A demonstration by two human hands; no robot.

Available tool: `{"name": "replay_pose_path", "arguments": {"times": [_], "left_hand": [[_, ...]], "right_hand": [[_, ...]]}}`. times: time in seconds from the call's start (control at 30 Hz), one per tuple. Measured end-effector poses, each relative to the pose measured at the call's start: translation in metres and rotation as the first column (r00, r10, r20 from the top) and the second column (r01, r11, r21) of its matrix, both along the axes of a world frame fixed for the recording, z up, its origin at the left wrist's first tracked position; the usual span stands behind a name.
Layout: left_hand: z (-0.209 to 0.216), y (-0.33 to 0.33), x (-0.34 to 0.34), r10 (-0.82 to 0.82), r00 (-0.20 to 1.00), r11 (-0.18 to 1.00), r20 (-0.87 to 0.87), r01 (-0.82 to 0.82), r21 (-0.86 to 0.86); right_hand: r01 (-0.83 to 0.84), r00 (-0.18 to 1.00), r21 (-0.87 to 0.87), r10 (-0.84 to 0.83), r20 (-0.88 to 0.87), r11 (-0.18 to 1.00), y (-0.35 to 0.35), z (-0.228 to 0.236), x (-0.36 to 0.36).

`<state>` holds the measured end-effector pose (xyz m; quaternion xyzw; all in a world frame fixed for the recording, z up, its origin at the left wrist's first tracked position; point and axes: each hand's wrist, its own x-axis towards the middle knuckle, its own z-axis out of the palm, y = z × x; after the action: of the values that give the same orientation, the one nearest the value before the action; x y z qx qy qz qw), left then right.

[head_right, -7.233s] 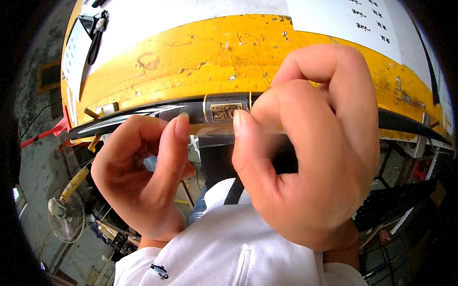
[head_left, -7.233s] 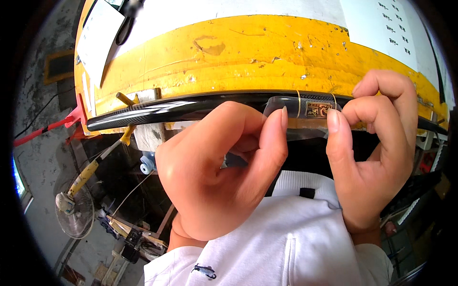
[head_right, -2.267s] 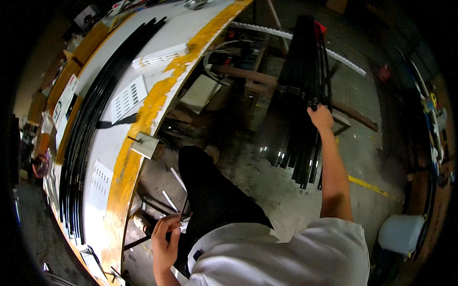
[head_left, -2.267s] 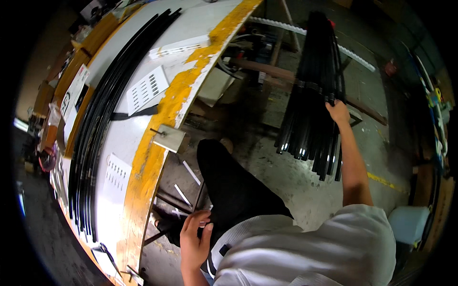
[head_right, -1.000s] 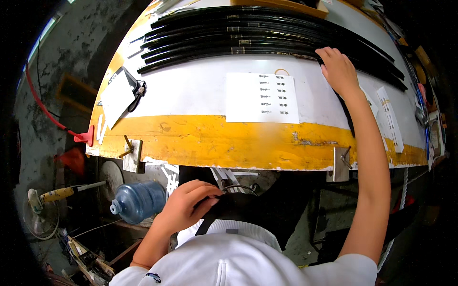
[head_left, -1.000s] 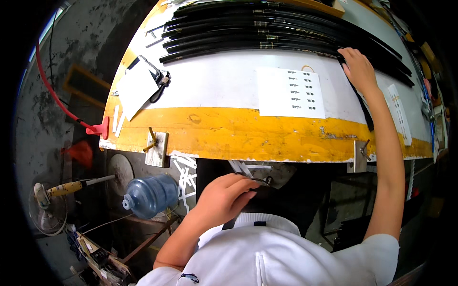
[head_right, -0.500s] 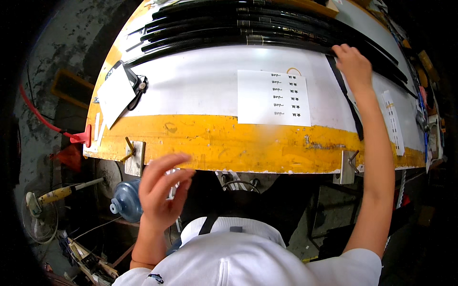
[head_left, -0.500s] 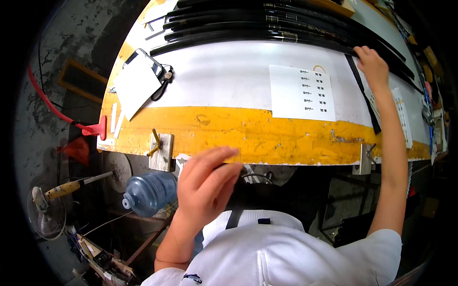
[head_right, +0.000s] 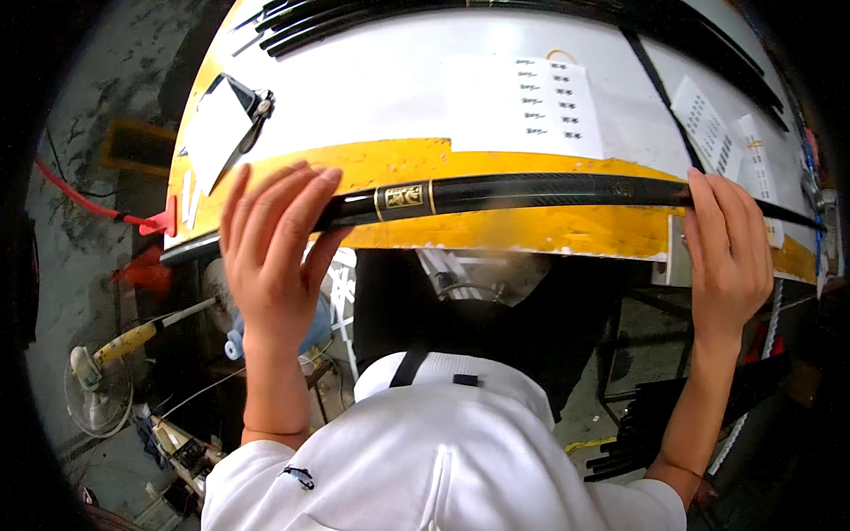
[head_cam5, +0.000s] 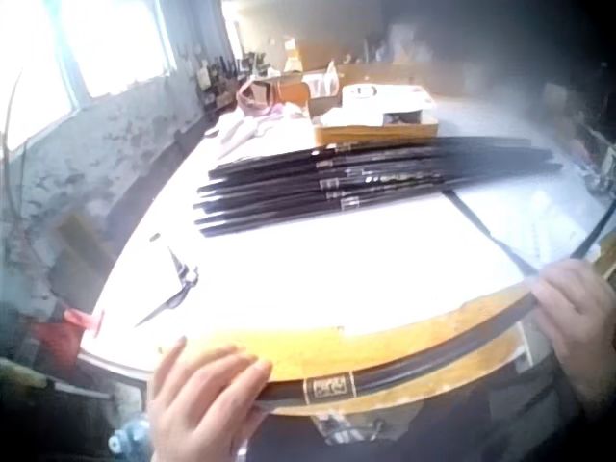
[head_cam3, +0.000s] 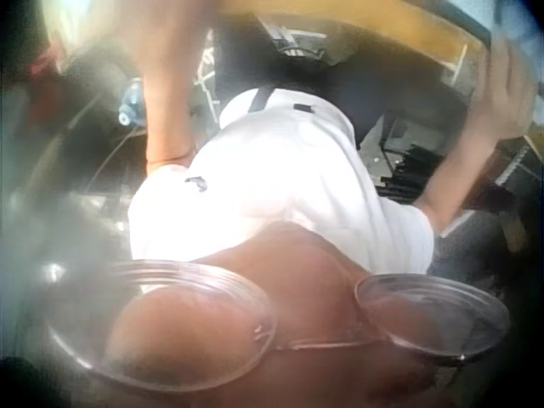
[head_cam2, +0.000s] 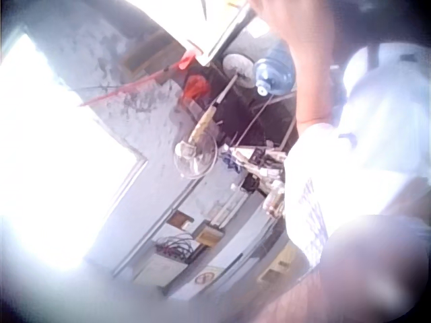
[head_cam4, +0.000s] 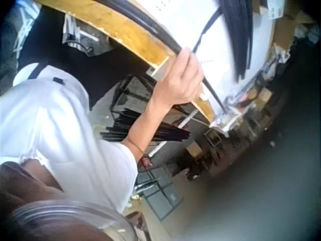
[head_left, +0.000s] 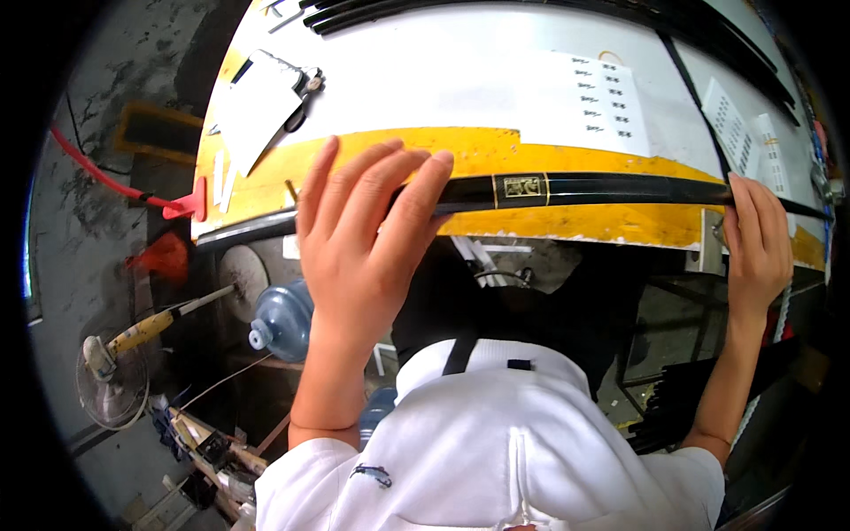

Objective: The person repeatedly picks up small printed labels from a sheet and applies them to the surface of long black rods. They peel each label, align it on a rod, smooth it down, and then place the labeled rod aside before repeating the process with additional rods and labels.

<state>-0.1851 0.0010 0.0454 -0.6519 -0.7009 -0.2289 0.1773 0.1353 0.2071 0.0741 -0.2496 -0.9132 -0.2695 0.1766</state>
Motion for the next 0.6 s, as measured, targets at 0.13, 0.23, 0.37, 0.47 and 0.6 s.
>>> {"name": "replay_pose_path", "arguments": {"times": [0.13,0.23,0.37,0.47,0.6], "left_hand": [[-0.011,-0.017,-0.009,0.014,0.997,0.999,0.069,-0.012,-0.030],[-0.019,-0.025,-0.017,0.048,0.995,0.995,0.082,-0.040,-0.087],[-0.027,-0.029,-0.026,0.060,0.995,0.996,0.079,-0.054,-0.076],[-0.032,-0.029,-0.031,0.071,0.994,0.996,0.085,-0.066,-0.064],[-0.041,-0.027,-0.039,0.048,0.994,0.994,0.095,-0.039,-0.099]], "right_hand": [[0.003,0.999,-0.081,-0.007,-0.050,0.997,-0.018,-0.020,-0.002],[-0.005,0.996,-0.154,-0.010,-0.092,0.988,-0.029,-0.033,-0.011],[-0.033,0.989,-0.203,0.003,-0.147,0.979,-0.035,-0.052,-0.021],[-0.040,0.985,-0.209,0.003,-0.172,0.977,-0.037,-0.058,-0.028],[-0.045,0.985,-0.225,0.006,-0.170,0.973,-0.037,-0.057,-0.032]]}}
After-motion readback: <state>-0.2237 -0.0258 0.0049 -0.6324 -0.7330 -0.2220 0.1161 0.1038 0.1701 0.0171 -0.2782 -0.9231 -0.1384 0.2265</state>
